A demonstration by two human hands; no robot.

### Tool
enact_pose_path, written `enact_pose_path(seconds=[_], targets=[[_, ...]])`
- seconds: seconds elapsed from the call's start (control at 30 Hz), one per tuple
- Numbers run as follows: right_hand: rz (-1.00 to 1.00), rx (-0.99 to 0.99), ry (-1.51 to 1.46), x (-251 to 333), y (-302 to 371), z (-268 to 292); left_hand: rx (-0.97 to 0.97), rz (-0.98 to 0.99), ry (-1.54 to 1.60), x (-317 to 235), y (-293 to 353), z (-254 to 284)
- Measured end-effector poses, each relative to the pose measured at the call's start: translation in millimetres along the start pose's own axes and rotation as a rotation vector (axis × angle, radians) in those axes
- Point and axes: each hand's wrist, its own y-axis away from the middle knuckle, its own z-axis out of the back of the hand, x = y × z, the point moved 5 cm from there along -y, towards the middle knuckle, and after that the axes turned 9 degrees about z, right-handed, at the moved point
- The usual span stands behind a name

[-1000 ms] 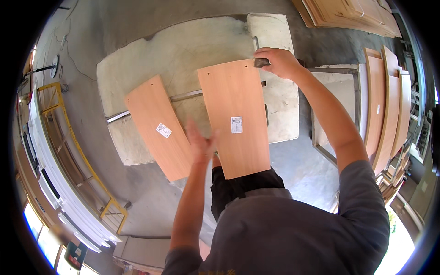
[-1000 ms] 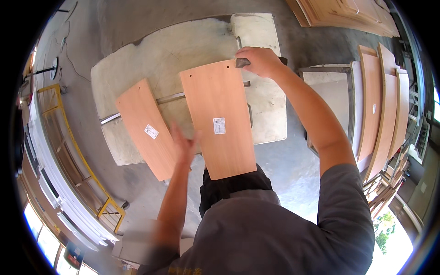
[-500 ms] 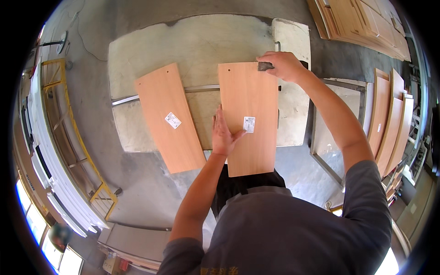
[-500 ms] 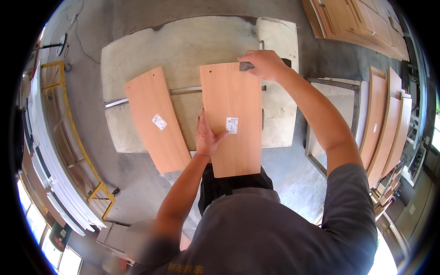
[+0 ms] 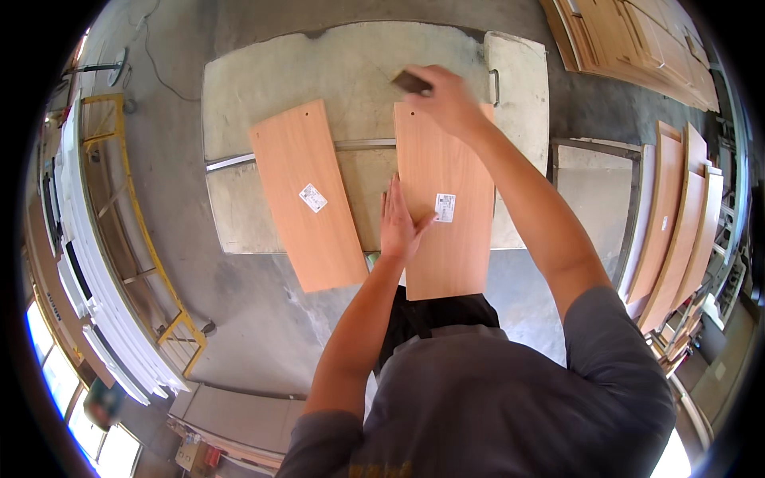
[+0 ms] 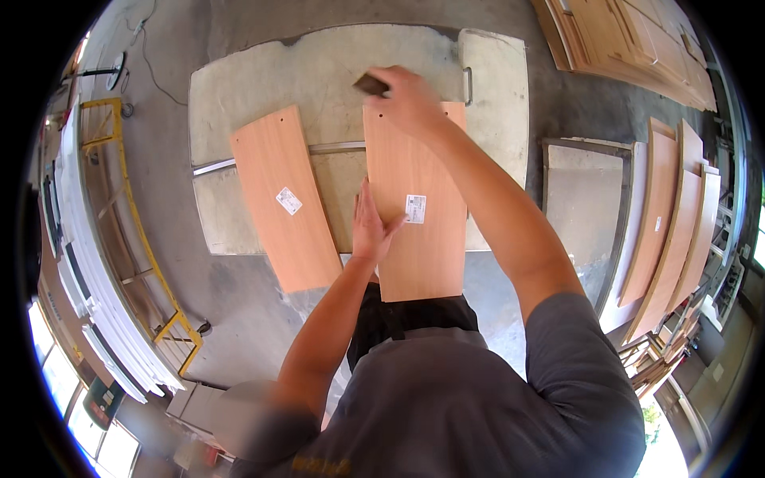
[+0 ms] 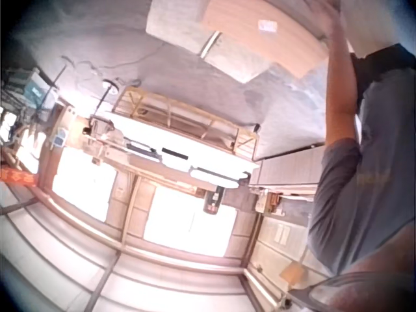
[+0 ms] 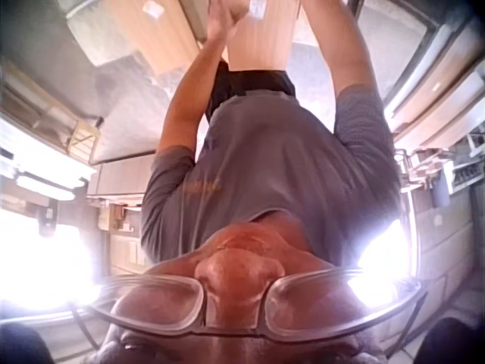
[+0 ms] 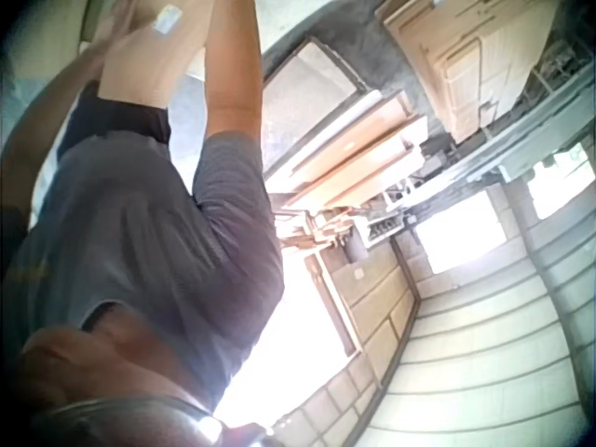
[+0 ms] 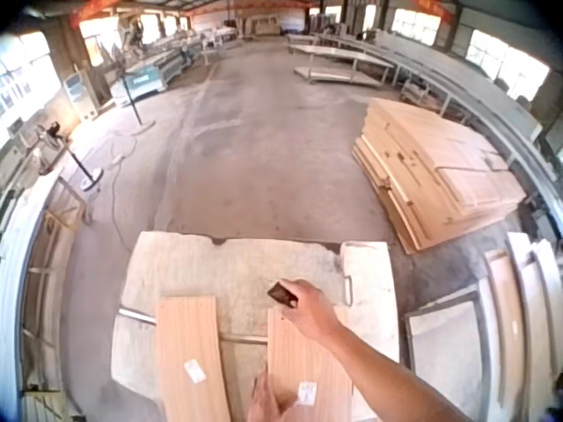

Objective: The person picks up rectangular wooden panels from a table, aligns them, and stacks them on a workbench. They then use a white strap to bundle the stack together. Finally, they carry the bundled stack to a larger pile of similar panels and place it on top.

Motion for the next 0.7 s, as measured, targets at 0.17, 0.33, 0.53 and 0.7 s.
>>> enact_pose_path(seconds=[0.17, 0.33, 0.53, 0.7], targets=[[-0.376, 0.122, 0.311, 14, 164, 43, -0.03, -0.012, 0.108, 20, -3, -8], [-0.494, 0.276, 0.356, 75, 313, -20, 0.0, -0.012, -0.123, 28, 43, 9], [-0.556, 0.308, 0.323, 141, 382, -69, 0.389, 0.19, 0.223, 79, 152, 5], [-0.462, 0.324, 0.33, 160, 395, -106, 0.657, 0.674, 0.906, 114, 165, -15]])
